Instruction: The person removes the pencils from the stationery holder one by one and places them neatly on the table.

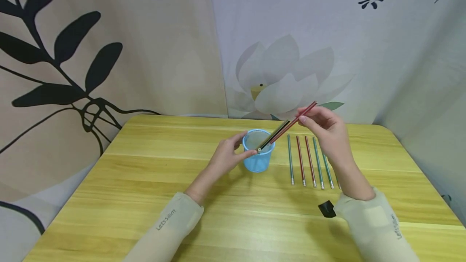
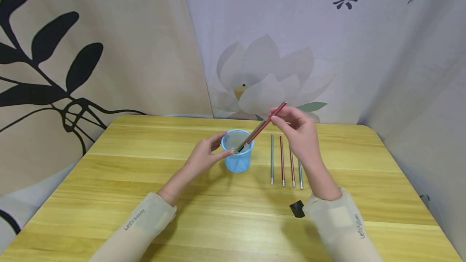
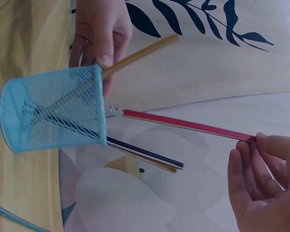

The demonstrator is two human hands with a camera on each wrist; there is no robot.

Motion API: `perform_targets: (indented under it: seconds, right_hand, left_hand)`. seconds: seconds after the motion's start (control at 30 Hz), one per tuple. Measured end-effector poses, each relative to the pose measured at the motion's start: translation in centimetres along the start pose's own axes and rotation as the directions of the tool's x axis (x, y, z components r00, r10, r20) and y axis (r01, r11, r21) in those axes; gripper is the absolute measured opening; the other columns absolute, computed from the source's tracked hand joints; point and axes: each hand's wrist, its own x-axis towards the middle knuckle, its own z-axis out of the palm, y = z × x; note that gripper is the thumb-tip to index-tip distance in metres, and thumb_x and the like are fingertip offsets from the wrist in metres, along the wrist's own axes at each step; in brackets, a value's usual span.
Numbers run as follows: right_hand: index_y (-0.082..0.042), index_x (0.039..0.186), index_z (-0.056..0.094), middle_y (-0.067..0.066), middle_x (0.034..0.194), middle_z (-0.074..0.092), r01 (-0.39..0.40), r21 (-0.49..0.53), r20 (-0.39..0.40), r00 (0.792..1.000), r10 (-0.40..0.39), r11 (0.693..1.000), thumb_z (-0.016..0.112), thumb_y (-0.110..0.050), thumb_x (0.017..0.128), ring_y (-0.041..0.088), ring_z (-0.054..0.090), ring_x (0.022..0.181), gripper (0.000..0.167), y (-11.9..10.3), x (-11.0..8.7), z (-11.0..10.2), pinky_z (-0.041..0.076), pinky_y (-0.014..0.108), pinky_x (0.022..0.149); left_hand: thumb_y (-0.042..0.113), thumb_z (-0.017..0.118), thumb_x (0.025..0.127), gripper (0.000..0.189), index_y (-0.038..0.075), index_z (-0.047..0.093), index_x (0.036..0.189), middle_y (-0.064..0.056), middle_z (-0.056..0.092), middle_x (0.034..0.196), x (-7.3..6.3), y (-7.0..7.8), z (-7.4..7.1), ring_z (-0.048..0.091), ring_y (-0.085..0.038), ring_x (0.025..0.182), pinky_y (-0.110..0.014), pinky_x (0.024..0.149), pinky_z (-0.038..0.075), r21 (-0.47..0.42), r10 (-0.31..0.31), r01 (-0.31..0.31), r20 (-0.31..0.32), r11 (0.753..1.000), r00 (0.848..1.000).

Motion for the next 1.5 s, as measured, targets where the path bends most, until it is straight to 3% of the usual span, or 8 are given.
perform_targets:
  seconds: [0.23, 0.43, 0.77, 1.17, 1.5]
  right_hand:
    - [0.005, 0.099, 0.07, -0.002, 0.099, 0.076, 0.025, 0.066, -0.091, 0.996, -0.019, 0.997, 0.066, 0.002, 0.093, 0.008, 0.071, 0.082, 0.007, -1.1, 0.2, -1.0, 0.062, 0.021, 0.08]
    - [0.004, 0.098, 0.071, -0.001, 0.102, 0.076, 0.036, 0.075, -0.145, 0.989, -0.025, 0.997, 0.067, 0.001, 0.093, 0.007, 0.071, 0.082, 0.007, -1.7, 0.3, -2.1, 0.062, 0.019, 0.079]
    - [0.005, 0.101, 0.073, 0.002, 0.1, 0.077, 0.04, 0.082, -0.276, 0.961, -0.016, 0.996, 0.069, 0.001, 0.091, 0.011, 0.072, 0.079, 0.012, -1.6, 0.2, -3.7, 0.062, 0.018, 0.076]
    - [0.006, 0.107, 0.072, 0.002, 0.099, 0.077, 0.011, 0.131, -0.343, 0.939, 0.035, 0.991, 0.069, 0.002, 0.09, 0.011, 0.071, 0.076, 0.018, -1.1, -0.4, -5.7, 0.062, 0.017, 0.074]
    - [0.005, 0.11, 0.072, 0.0, 0.101, 0.076, -0.044, 0.1, -0.398, 0.914, 0.081, 0.994, 0.069, 0.002, 0.09, 0.009, 0.071, 0.077, 0.02, -0.5, -1.0, -7.2, 0.061, 0.016, 0.073]
  left_hand:
    - [0.038, 0.077, 0.087, 0.075, 0.006, 0.047, 0.148, -0.018, 0.057, 0.143, 0.0, 0.0, 0.0, 0.059, -0.035, 0.129, -0.044, 0.106, 0.053, 0.009, 0.01, -0.01, 0.0, 1.0, 1.0]
    - [0.039, 0.077, 0.087, 0.076, 0.007, 0.047, 0.148, -0.017, 0.058, 0.143, -0.1, 0.0, 0.0, 0.059, -0.034, 0.129, -0.044, 0.106, 0.053, 0.011, 0.013, -0.013, 0.0, 1.0, 1.0]
    - [0.037, 0.077, 0.087, 0.075, 0.005, 0.046, 0.148, -0.019, 0.057, 0.142, -0.1, 0.0, 0.0, 0.059, -0.036, 0.129, -0.046, 0.107, 0.053, -0.008, 0.018, -0.018, 0.009, 1.0, 1.0]
    - [0.037, 0.077, 0.087, 0.075, 0.006, 0.047, 0.147, -0.018, 0.058, 0.142, -0.2, 0.0, 0.0, 0.059, -0.035, 0.128, -0.045, 0.106, 0.053, 0.002, 0.017, -0.017, -0.002, 1.0, 1.0]
    - [0.037, 0.078, 0.086, 0.075, 0.006, 0.047, 0.147, -0.018, 0.058, 0.142, -0.2, 0.0, 0.0, 0.059, -0.035, 0.128, -0.044, 0.106, 0.053, 0.004, 0.013, -0.013, -0.006, 1.0, 1.0]
